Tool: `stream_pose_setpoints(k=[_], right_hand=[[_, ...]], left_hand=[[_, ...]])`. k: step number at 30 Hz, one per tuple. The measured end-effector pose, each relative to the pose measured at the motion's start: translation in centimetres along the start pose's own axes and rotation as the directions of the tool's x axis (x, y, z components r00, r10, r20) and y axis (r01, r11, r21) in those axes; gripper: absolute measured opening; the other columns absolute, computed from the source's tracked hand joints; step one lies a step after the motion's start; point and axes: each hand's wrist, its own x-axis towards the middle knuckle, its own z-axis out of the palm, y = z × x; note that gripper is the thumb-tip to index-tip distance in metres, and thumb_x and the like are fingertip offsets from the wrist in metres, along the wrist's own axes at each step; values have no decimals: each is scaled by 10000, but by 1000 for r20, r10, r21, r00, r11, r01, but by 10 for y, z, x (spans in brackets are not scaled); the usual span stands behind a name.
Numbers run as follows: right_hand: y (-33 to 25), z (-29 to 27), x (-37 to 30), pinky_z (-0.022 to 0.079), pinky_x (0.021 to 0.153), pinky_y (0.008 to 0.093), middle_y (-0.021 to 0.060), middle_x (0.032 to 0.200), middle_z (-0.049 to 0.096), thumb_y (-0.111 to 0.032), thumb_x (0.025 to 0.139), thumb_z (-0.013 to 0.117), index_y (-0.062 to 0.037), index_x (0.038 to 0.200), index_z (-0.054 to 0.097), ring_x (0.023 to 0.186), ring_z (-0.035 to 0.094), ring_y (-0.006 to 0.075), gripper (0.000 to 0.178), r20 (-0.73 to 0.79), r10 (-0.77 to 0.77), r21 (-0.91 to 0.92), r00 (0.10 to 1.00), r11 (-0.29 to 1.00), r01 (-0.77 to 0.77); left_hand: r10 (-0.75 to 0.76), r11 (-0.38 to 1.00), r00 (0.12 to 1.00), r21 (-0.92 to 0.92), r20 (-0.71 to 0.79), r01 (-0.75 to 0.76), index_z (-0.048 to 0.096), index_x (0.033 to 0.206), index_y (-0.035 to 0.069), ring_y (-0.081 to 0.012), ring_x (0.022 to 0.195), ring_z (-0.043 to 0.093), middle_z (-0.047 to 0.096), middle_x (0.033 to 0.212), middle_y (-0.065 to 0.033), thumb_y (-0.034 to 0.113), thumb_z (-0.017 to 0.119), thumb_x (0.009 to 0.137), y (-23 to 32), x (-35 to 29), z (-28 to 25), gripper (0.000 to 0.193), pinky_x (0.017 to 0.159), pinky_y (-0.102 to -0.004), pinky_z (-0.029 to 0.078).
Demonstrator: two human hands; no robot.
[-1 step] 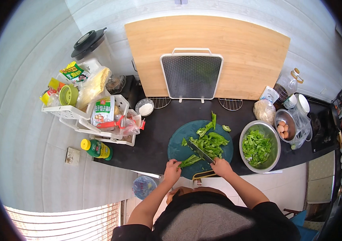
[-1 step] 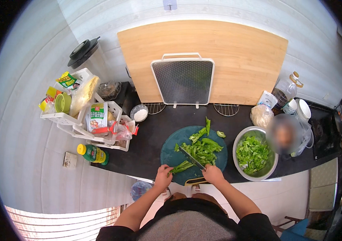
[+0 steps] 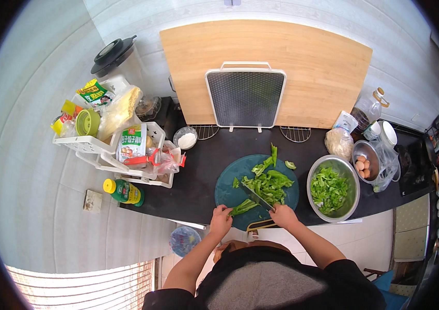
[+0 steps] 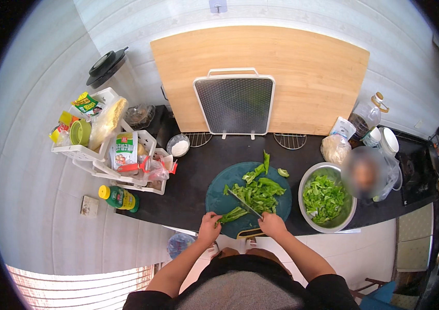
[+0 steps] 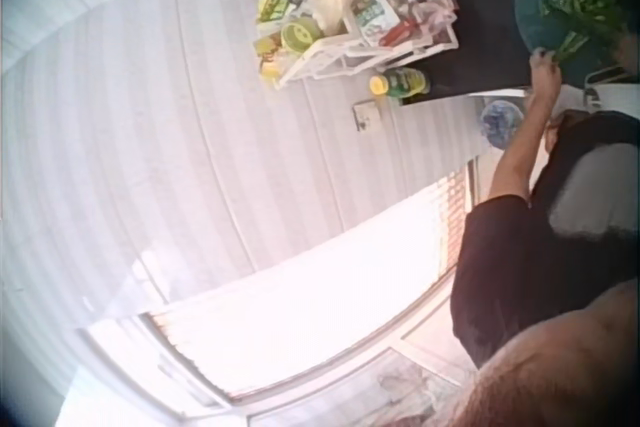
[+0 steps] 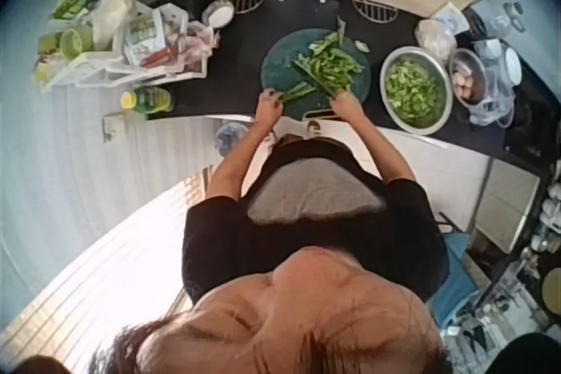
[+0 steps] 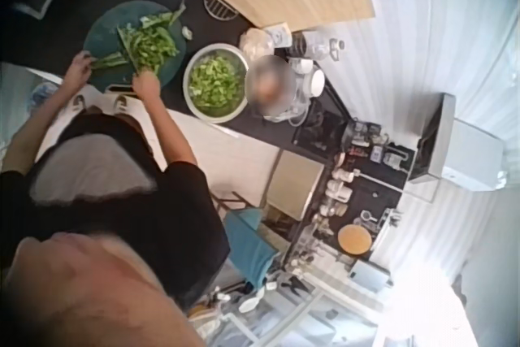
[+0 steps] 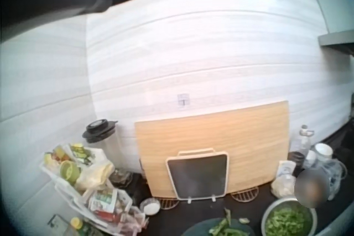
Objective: The person chops green leafy vegetables on a blue cutting board using a knife. They slice the vegetables into smaller pieces and transfer them into a metal bowl. The person handles the vegetables one at a time, maintaining a steady chopping rhythm.
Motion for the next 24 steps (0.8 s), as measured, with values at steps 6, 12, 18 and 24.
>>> stream_pose_setpoints(k=[6,12,18,24], right_hand=[[-4,19,4,484,646,469,204,724,616,-214,820,507,0,836,559,704,601,380,221,81,-111,-203,990,971,126],[16,48,25,497,625,447,221,739,621,-174,769,526,20,792,568,689,612,376,199,166,-174,-242,971,947,211],[-20,54,44,508,624,433,222,708,613,-151,718,547,22,769,595,676,612,380,187,148,-193,-233,970,946,224],[-11,53,52,483,638,459,227,708,599,-175,795,533,10,766,572,698,589,402,191,-43,-151,-57,988,987,149]], left_hand=[[65,993,998,102,-26,-62,647,974,80,-297,919,503,521,988,-107,79,647,686,9,2,-3,288,781,-374,454],[155,972,988,180,7,-153,653,979,120,-264,876,503,513,957,-60,106,663,693,-6,6,6,287,730,-357,468],[141,973,986,174,84,-154,652,971,127,-250,880,501,502,942,-50,97,652,701,-7,7,3,271,728,-348,475],[126,970,983,192,131,-150,651,971,125,-248,887,499,485,936,-53,104,649,706,-9,9,4,266,730,-348,481]])
